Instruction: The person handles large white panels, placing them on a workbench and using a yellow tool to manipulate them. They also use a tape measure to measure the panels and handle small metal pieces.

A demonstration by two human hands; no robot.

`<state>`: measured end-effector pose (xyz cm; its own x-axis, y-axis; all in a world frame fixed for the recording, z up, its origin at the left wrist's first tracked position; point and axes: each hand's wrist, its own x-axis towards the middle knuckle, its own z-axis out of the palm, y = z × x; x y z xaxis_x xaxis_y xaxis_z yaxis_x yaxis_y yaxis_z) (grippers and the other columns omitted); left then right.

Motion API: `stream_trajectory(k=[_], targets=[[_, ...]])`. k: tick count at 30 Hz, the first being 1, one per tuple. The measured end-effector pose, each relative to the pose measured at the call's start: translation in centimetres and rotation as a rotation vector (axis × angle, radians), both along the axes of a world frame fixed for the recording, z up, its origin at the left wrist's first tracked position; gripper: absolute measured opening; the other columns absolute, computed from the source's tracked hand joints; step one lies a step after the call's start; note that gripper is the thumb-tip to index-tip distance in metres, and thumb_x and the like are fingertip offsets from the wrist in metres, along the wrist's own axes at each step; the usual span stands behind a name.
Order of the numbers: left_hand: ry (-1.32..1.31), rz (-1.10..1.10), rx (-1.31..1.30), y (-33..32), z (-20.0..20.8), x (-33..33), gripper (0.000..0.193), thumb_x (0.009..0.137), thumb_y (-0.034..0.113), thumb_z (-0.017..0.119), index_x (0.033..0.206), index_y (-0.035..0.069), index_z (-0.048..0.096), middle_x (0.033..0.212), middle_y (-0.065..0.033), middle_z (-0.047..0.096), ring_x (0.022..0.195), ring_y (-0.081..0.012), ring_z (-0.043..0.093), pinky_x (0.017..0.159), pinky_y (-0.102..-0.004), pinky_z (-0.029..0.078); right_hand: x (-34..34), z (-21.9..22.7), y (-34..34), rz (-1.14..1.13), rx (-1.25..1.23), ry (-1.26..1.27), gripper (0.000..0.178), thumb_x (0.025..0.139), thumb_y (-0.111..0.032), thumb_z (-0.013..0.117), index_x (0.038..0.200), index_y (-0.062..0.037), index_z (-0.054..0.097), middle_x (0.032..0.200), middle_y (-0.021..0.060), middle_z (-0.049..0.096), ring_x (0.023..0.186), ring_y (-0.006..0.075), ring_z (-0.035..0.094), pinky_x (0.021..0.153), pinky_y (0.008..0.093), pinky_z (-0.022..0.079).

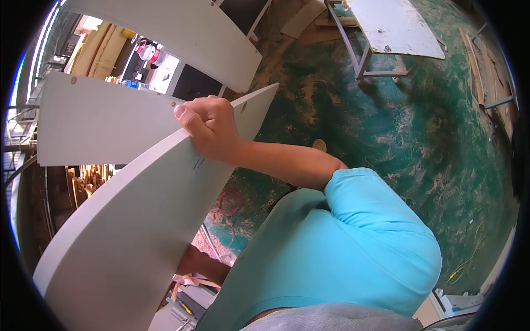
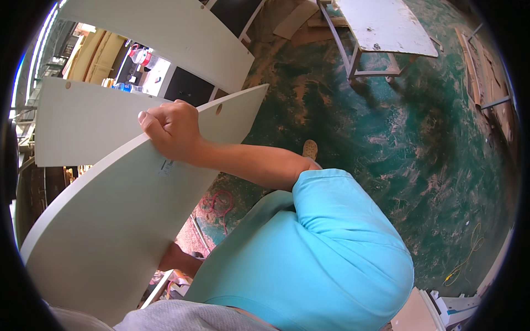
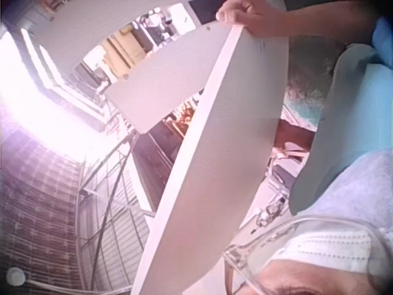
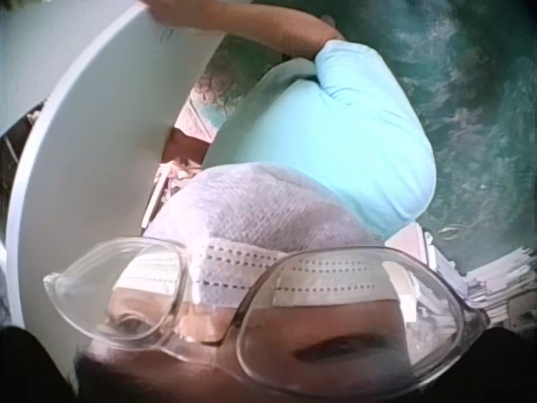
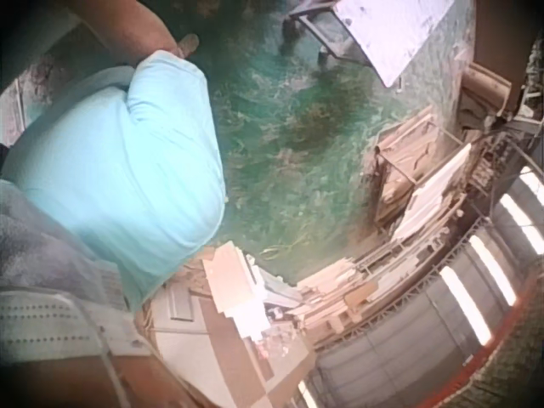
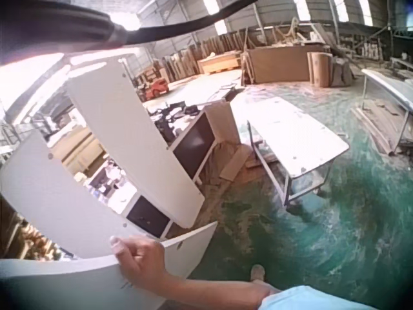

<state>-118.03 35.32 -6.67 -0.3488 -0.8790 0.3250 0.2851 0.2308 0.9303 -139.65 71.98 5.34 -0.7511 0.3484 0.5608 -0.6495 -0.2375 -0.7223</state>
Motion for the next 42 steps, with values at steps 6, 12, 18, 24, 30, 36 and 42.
stream_trajectory(k=[6, 12, 18, 24, 30, 36, 42], targets=[[-0.072, 0.015, 0.01, 3.7, -1.2, -16.9, 0.08, 0.093, 0.069, 0.037, 0.145, 0.009, 0.037, 0.147, -0.0141, 0.039, 0.134, -0.0328, 0.037, 0.109, -0.0526, 0.035, -20.0, -2.1, 4.1, 0.053, 0.03, -0.003, 0.034, 0.081, -0.019, 0.057, 0.053, -0.0029, 0.047, 0.048, 0.0091, 0.04, 0.043, 0.0214, 0.037, 0.05, 0.0358, 0.031], [-0.134, 0.027, 0.004, 5.9, -2.2, -32.8, 0.079, 0.094, 0.069, 0.037, 0.145, 0.009, 0.037, 0.147, -0.0139, 0.039, 0.135, -0.0326, 0.037, 0.109, -0.0522, 0.035, -38.0, -5.4, 5.4, 0.054, 0.049, -0.088, 0.032, 0.08, -0.018, 0.054, 0.054, -0.0026, 0.047, 0.048, 0.0094, 0.041, 0.044, 0.0212, 0.037, 0.048, 0.0364, 0.032], [-0.216, -0.01, 0.007, 7.4, -3.2, -48.9, 0.079, 0.094, 0.069, 0.037, 0.145, 0.009, 0.037, 0.147, -0.0138, 0.04, 0.135, -0.0323, 0.037, 0.109, -0.0519, 0.035, -55.9, -10.0, 7.6, 0.128, -0.01, -0.219, 0.034, 0.08, -0.02, 0.054, 0.055, -0.0007, 0.041, 0.049, 0.0084, 0.032, 0.046, 0.0154, 0.03, 0.046, 0.0343, 0.027], [-0.31, -0.029, 0.035, 9.8, -3.9, -61.2, 0.078, 0.094, 0.068, 0.036, 0.145, 0.009, 0.037, 0.146, -0.0136, 0.04, 0.135, -0.032, 0.037, 0.11, -0.0516, 0.035, -70.1, -12.9, 10.8, 0.183, -0.079, -0.352, 0.035, 0.08, -0.022, 0.052, 0.056, -0.0006, 0.039, 0.051, 0.0063, 0.029, 0.05, 0.0121, 0.027, 0.046, 0.0329, 0.025], [-0.359, 0.02, 0.065, 13.6, -3.5, -68.0, 0.078, 0.095, 0.068, 0.036, 0.145, 0.009, 0.037, 0.146, -0.0135, 0.04, 0.135, -0.0317, 0.037, 0.11, -0.0512, 0.035, -80.7, -15.8, 14.4, 0.238, -0.113, -0.42, 0.035, 0.079, -0.022, 0.051, 0.056, -0.0025, 0.034, 0.052, 0.0045, 0.026, 0.052, 0.0126, 0.026, 0.048, 0.0342, 0.024], [-0.403, 0.096, 0.101, 16.7, -2.6, -70.5, 0.077, 0.095, 0.068, 0.036, 0.145, 0.009, 0.037, 0.146, -0.0134, 0.041, 0.135, -0.0314, 0.037, 0.11, -0.0509, 0.035, -87.0, -18.1, 16.6, 0.381, -0.123, -0.511, 0.035, 0.078, -0.022, 0.051, 0.056, -0.0031, 0.031, 0.054, 0.0032, 0.026, 0.054, 0.0121, 0.025, 0.05, 0.0332, 0.023], [-0.405, 0.108, 0.11, 18.1, -2.8, -72.9, 0.077, 0.096, 0.067, 0.036, 0.145, 0.009, 0.036, 0.145, -0.0132, 0.041, 0.135, -0.0312, 0.037, 0.11, -0.0505, 0.035, -90.1, -20.0, 17.3, 0.451, -0.111, -0.512, 0.034, 0.078, -0.021, 0.051, 0.056, -0.0038, 0.031, 0.054, 0.0018, 0.027, 0.055, 0.0106, 0.026, 0.05, 0.0324, 0.024]])
